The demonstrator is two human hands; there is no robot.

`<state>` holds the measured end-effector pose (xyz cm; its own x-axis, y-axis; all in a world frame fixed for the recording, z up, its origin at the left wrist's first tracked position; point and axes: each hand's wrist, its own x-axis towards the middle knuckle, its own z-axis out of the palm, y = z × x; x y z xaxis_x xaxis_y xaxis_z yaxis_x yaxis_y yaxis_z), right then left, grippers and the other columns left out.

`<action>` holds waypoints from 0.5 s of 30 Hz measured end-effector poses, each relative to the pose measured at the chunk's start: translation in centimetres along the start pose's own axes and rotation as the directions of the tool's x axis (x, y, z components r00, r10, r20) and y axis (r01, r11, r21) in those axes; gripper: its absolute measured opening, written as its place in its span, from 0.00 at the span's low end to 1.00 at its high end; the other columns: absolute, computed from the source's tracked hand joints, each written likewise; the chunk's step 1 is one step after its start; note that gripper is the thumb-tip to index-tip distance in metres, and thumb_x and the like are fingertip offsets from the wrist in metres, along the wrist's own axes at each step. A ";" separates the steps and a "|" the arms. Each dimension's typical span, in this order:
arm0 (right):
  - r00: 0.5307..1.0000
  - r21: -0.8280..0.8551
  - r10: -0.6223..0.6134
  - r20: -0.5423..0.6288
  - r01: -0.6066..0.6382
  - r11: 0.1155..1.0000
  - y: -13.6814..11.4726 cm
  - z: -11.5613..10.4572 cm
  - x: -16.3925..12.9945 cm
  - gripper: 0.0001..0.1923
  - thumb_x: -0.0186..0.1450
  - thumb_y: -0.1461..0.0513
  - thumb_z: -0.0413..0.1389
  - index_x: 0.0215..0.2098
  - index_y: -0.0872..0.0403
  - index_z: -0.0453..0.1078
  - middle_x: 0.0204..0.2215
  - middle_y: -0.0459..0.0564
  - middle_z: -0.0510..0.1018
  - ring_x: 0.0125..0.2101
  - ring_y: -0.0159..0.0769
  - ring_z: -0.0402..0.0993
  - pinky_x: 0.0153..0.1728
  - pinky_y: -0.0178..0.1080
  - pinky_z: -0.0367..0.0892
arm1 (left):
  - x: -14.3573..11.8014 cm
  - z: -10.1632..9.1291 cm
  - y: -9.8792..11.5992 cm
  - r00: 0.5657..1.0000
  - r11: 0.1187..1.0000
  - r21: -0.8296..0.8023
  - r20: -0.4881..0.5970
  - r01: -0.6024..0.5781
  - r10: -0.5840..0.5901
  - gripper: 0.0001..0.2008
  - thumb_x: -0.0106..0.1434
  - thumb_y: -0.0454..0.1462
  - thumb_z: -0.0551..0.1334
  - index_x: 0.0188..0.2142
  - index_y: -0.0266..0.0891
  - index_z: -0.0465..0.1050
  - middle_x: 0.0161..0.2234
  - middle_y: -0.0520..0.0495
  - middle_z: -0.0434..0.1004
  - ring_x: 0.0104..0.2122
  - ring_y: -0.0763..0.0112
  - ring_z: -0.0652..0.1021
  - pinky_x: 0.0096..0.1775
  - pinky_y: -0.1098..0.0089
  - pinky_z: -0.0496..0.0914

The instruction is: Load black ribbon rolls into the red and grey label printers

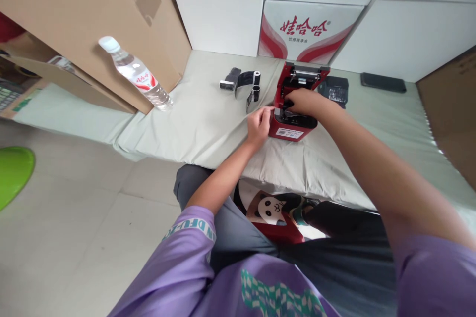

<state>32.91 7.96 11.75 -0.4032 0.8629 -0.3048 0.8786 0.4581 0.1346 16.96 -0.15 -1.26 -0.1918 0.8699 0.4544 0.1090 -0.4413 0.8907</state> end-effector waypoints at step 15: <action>0.903 0.223 -0.062 -0.425 0.171 0.960 -0.9 -4.3 -7.1 0.20 0.68 0.64 0.61 0.58 0.53 0.76 0.50 0.62 0.87 0.47 0.56 0.85 0.50 0.52 0.77 | 0.5 0.1 0.9 0.999 0.996 0.084 0.032 0.023 -0.026 0.29 0.81 0.59 0.48 0.42 0.45 0.79 0.39 0.46 0.85 0.41 0.64 0.84 0.48 0.63 0.75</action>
<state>33.94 2.31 17.82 -0.5276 0.8414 0.1169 0.8311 0.5398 -0.1336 17.03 -0.13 -0.24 -0.1632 0.8876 0.4307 0.1865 -0.4009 0.8969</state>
